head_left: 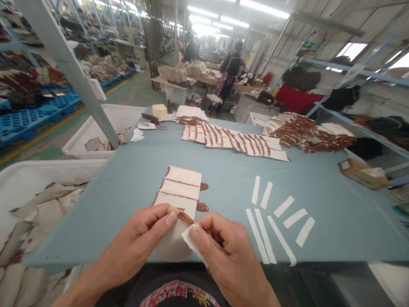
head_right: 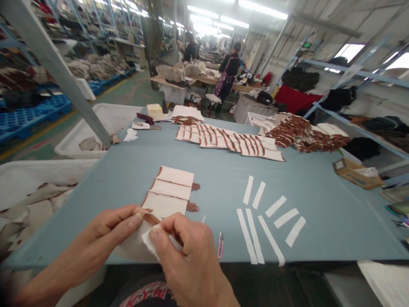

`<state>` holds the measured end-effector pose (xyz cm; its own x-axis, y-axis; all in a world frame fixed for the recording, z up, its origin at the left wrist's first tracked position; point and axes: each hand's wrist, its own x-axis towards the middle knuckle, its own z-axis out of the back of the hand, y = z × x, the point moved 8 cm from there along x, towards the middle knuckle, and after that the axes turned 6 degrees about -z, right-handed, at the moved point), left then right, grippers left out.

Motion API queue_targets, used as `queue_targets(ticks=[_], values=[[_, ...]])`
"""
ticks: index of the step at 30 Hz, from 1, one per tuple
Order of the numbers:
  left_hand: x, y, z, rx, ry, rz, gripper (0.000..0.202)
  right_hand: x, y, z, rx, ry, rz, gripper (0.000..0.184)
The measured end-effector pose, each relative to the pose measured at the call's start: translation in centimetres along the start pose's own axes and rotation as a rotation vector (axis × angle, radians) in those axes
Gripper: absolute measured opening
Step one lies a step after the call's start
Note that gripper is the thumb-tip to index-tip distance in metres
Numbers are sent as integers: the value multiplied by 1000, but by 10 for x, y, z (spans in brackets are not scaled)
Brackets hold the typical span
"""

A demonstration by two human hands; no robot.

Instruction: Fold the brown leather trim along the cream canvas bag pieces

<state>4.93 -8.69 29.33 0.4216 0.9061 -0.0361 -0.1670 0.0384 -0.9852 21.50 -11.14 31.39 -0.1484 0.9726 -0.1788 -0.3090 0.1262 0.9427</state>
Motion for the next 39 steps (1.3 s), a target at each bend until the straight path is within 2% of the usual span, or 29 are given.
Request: queue_targets(ticks=[3, 10, 21, 29, 34, 39], values=[[1, -2, -1, 65, -30, -34, 50, 3, 5, 0, -101, -86, 58, 29], [0, -4, -2, 91, -60, -99, 46, 7, 15, 2, -292, -148, 200, 25], [2, 8, 1, 5, -145, -7, 50, 6, 25, -9, -525, -210, 338, 22], [0, 16, 0, -37, -168, -12, 52, 2, 30, -14, -687, -287, 442, 26], [1, 18, -4, -89, -122, -46, 39, 2, 28, -14, -676, -323, 432, 24], [4, 10, -2, 18, -204, -99, 29, -3, 27, -17, -682, -392, 487, 31]])
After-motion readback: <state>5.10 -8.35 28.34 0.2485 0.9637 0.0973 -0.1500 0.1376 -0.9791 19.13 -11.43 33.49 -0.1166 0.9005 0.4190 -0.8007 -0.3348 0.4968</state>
